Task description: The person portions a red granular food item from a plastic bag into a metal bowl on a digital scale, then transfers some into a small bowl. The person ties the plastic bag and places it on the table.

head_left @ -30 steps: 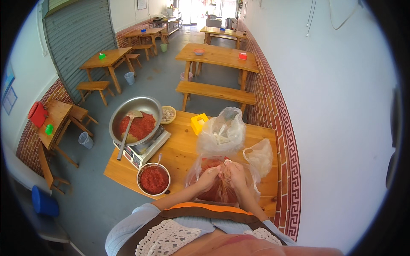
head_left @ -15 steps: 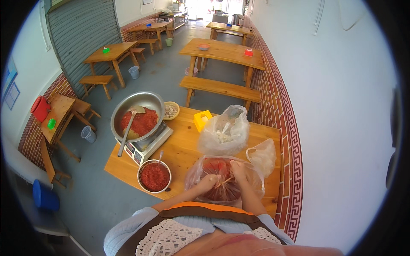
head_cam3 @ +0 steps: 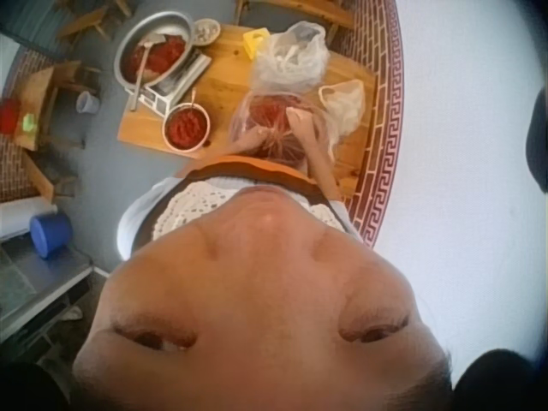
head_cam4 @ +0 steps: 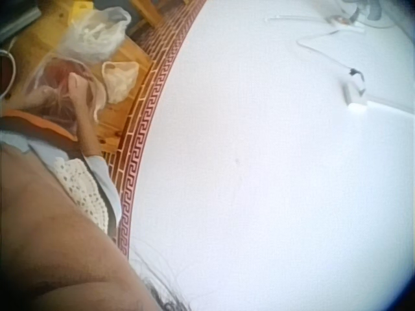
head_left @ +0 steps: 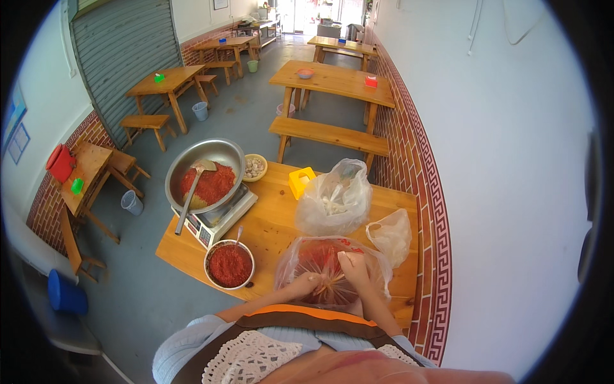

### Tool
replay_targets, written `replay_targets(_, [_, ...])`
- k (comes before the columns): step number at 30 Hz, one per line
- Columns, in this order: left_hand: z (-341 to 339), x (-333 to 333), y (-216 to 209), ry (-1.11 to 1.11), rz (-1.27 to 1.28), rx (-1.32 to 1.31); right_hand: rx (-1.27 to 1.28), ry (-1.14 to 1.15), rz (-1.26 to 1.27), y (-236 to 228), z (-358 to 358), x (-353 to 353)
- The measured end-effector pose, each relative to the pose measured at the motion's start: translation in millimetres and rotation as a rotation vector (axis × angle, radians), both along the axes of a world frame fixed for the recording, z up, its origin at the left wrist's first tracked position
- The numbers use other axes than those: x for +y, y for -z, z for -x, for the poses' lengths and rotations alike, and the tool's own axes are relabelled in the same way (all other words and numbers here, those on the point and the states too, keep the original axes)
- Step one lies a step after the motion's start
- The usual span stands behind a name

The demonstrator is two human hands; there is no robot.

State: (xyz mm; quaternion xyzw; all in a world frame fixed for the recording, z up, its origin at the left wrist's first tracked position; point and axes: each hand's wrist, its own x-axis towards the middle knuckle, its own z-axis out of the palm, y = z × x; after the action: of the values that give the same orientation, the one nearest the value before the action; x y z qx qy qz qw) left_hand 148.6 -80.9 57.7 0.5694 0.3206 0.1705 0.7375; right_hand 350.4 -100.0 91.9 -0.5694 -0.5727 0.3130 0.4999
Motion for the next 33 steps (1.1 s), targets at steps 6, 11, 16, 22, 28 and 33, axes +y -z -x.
replay_targets(6, [-8.6, -2.8, 6.8, 0.013, -0.15, 0.121, -0.147, -0.037, -0.022, 53.6, -20.1, 23.2])
replay_targets(11, [-8.9, 2.8, 14.3, 0.063, -0.287, 0.117, -0.108, 0.009, -0.045, 88.1, -22.3, 32.1])
replay_targets(16, [-14.5, 11.7, 29.1, 0.065, -0.534, 0.314, -0.177, -0.012, 0.044, 37.8, -20.2, -14.5])
replay_targets(22, [-16.8, 6.7, 50.3, -0.057, -0.641, 0.116, -0.197, -0.162, -0.064, -17.4, 18.0, -40.5])
replay_targets(28, [-21.4, -1.5, 39.9, -0.066, -0.284, -0.053, -0.416, -0.241, -0.251, -21.4, 40.4, -31.5])
replay_targets(33, [-25.6, -6.1, 27.6, -0.156, -0.669, -0.232, -0.559, -0.361, -0.211, -24.1, 51.1, -20.8])
